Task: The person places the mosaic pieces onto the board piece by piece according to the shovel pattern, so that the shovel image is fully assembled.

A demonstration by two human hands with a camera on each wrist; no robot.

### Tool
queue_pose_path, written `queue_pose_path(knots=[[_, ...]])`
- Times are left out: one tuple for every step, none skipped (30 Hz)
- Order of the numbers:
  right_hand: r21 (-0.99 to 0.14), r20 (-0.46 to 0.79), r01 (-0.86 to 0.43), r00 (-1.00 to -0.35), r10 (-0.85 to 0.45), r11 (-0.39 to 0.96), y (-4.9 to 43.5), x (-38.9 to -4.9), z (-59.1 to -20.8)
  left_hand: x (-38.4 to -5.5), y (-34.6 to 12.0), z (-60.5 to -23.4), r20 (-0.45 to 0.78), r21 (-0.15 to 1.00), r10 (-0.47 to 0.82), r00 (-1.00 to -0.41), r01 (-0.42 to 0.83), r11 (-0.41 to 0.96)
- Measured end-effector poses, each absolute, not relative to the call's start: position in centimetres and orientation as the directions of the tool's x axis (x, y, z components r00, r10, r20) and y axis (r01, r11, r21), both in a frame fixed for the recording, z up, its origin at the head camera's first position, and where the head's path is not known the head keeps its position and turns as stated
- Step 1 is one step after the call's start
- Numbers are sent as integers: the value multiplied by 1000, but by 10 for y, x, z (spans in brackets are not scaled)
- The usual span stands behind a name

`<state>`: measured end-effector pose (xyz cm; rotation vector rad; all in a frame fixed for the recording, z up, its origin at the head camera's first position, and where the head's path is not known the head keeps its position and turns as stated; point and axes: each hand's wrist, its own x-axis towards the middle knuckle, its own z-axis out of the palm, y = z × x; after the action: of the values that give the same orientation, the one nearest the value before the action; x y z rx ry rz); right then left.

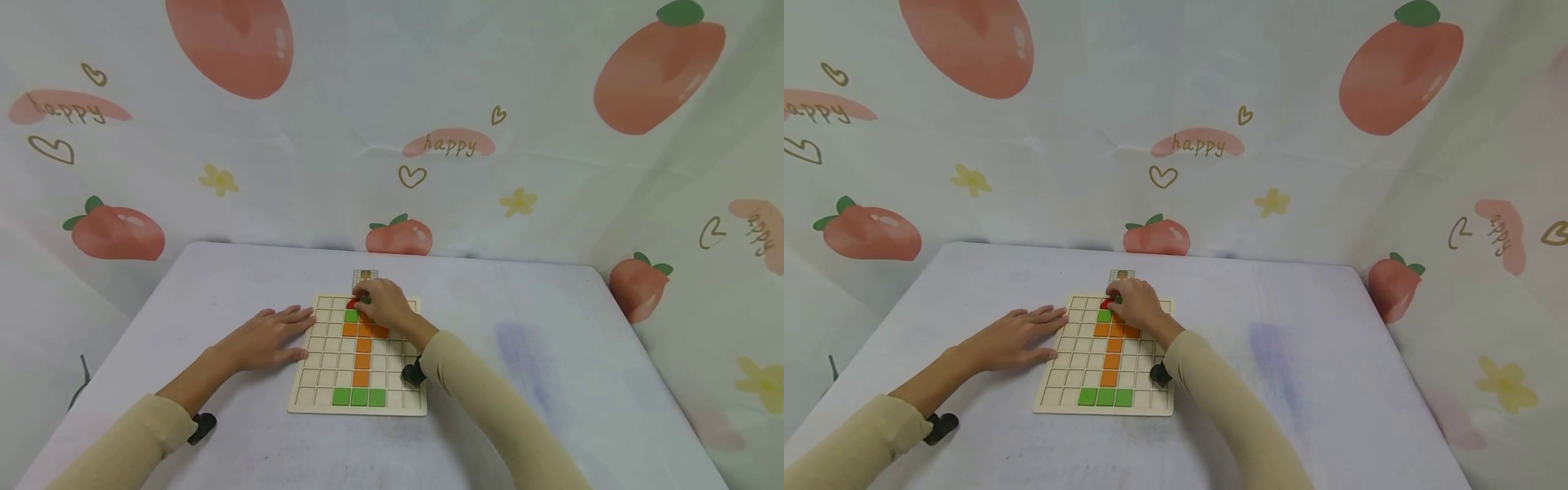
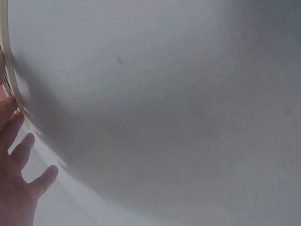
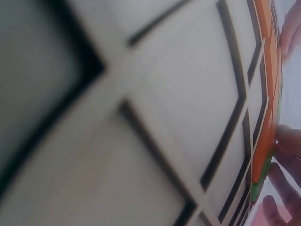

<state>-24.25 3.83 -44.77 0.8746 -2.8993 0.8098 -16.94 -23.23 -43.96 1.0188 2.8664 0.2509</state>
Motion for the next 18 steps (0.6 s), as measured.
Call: queue_pose_path(knots=[[-477,154,-519,-844,-514,710,38,-242,-448,-170,-232,-439,-31,186,633,-773,618,764],[-475,160,-522,-843,-514,708,38,-242,-448,-170,-232,-440,-32,185,633,-773,618,764],[-474,160,-522,-843,-514,709,38,-242,-448,-170,-232,-440,-33,184,633,-774,617,765],[-476,159,-521,-843,-513,709,38,-242,-448,-170,-232,-440,-34,183,633,-774,618,765],[-478,157,-520,-844,-513,708,38,-242,-448,-170,-233,-440,-33,181,634,-773,619,764],[-483,156,-518,-844,-513,706,39,-242,-448,-170,-233,-440,-33,183,633,-773,618,764],[-490,152,-514,-845,-512,703,39,-242,-448,-170,-233,-441,-32,183,633,-773,618,764],[-498,144,-511,-845,-514,700,40,-243,-448,-170,-233,-441,-28,184,633,-774,618,764],[-507,134,-507,-845,-518,696,41,-243,-447,-170,-233,-442,-26,185,633,-773,619,763],[-516,131,-509,-841,-524,689,42,-244,-447,-170,-233,-442,-22,185,635,-772,621,762],[-526,126,-511,-837,-532,680,44,-244,-447,-170,-233,-443,-19,183,635,-772,622,761],[-535,123,-513,-833,-539,671,46,-245,-447,-170,-233,-443,-16,182,636,-771,624,760],[-544,119,-515,-829,-546,662,49,-245,-446,-171,-233,-443,-12,178,638,-770,626,759],[-550,119,-519,-825,-553,655,52,-246,-446,-171,-233,-444,-12,179,637,-771,625,760],[-554,121,-522,-821,-557,649,55,-246,-445,-171,-233,-444,-15,179,636,-772,623,761],[-556,125,-525,-820,-559,645,58,-246,-444,-171,-233,-444,-18,180,634,-773,621,763],[-556,125,-524,-820,-559,645,62,-246,-443,-171,-233,-444,-22,180,632,-775,618,765],[-554,126,-523,-822,-556,648,66,-245,-442,-171,-233,-444,-28,182,630,-776,615,767]])
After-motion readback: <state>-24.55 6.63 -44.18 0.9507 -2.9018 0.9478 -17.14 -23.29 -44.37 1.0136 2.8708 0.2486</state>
